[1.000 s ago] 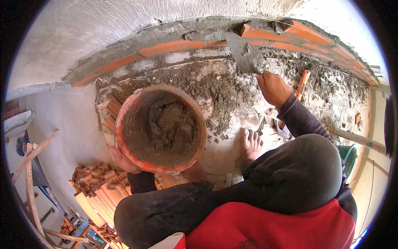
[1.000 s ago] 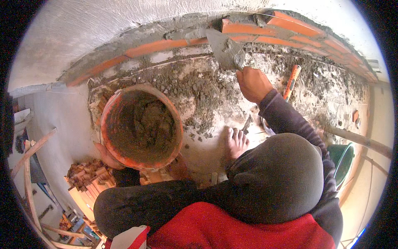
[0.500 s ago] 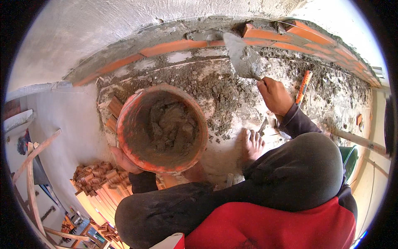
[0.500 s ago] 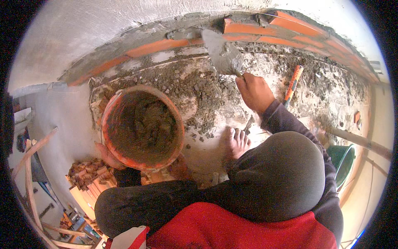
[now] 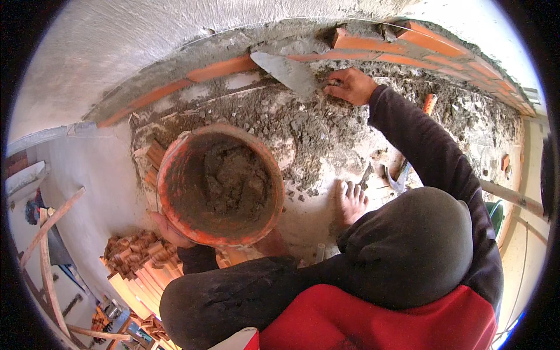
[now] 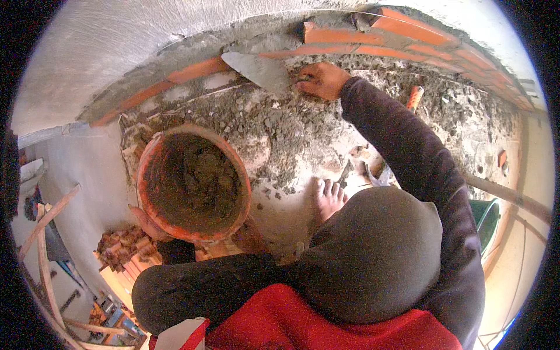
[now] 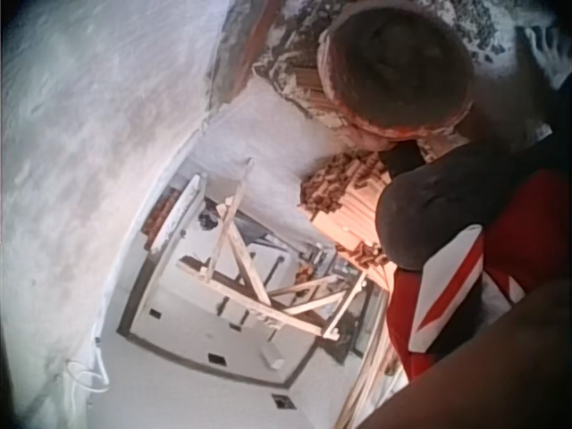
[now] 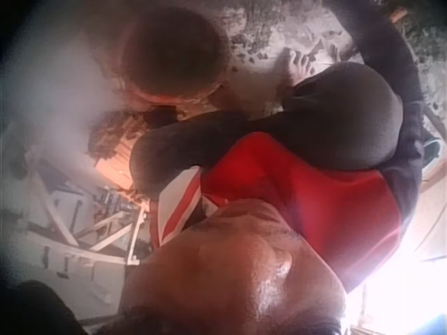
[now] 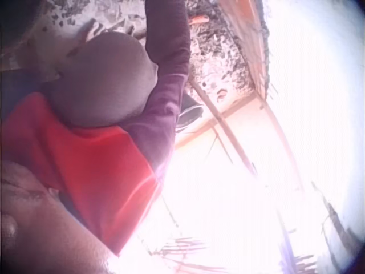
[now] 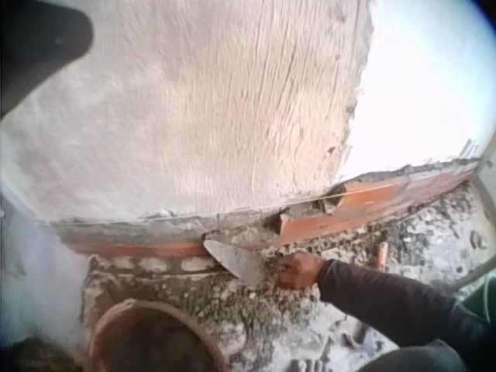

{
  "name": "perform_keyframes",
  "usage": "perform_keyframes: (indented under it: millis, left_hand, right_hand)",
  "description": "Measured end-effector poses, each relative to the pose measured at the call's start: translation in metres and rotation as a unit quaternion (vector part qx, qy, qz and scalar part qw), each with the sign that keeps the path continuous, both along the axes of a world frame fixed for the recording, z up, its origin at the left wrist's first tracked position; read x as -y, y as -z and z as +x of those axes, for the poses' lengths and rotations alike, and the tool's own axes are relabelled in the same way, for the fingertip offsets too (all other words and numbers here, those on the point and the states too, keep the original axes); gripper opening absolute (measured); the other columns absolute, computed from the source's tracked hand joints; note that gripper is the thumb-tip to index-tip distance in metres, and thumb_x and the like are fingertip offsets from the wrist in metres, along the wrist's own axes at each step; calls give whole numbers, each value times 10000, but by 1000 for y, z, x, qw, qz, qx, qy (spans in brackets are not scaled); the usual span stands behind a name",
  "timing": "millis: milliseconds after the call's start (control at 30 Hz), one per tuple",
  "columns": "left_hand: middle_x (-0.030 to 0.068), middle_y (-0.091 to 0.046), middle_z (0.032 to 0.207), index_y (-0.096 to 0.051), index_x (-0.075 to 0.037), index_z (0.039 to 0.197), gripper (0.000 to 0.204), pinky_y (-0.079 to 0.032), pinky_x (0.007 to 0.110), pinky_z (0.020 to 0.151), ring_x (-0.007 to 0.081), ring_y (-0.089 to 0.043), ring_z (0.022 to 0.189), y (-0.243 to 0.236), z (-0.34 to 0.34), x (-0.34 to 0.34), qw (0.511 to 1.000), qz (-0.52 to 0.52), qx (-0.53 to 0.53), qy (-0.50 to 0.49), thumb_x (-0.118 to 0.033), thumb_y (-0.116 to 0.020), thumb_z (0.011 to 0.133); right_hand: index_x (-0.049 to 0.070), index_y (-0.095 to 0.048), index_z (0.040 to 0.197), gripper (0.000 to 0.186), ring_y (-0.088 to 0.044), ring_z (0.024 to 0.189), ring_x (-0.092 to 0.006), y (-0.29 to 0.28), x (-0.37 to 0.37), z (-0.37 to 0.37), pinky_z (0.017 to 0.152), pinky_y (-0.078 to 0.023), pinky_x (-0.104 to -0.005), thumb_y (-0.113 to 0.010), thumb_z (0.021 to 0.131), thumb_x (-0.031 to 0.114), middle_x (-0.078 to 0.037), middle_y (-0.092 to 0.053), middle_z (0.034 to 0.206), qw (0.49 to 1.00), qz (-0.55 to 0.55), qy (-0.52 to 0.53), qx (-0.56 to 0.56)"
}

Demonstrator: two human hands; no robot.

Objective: The person applies mortar to bricks with a trowel and places them into a gap in a wall, using a hammer handle to tap them into position.

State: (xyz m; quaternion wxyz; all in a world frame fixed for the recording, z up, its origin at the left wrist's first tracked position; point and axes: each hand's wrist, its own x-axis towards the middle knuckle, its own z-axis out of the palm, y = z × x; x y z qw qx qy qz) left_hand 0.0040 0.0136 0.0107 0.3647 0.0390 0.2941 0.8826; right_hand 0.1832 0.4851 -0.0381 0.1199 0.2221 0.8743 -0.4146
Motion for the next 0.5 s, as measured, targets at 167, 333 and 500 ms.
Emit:
perform_keyframes:
  millis: [167,333,500]
  left_hand:
    - [180,-390,1473,-344,-8,1452,759,-303,527,1109,357,-392,1334,-2,3,0,994,-102,-17,-30,-605,-276,988]
    - [185,-396,1467,-348,5,1444,772,-307,517,1109,354,-396,1331,-2,3,-1,991,-126,-31,-45,-612,-277,985]
    - [188,-405,1459,-355,9,1439,771,-318,510,1105,352,-407,1323,0,2,1,990,-128,-35,-39,-610,-269,988]
  right_hand:
    - [8,-653,1007,350,-632,720,-241,16,-35,31,684,-502,-402,-638,916,346,-149,-658,822,999,47,-3,-2]
    - [-14,-655,1073,375,-666,786,-248,10,-58,59,721,-526,-369,-648,906,321,-169,-683,925,997,68,17,14]
    - [2,-657,1090,401,-698,787,-261,7,-67,84,699,-532,-392,-669,879,343,-175,-706,881,991,124,38,28]
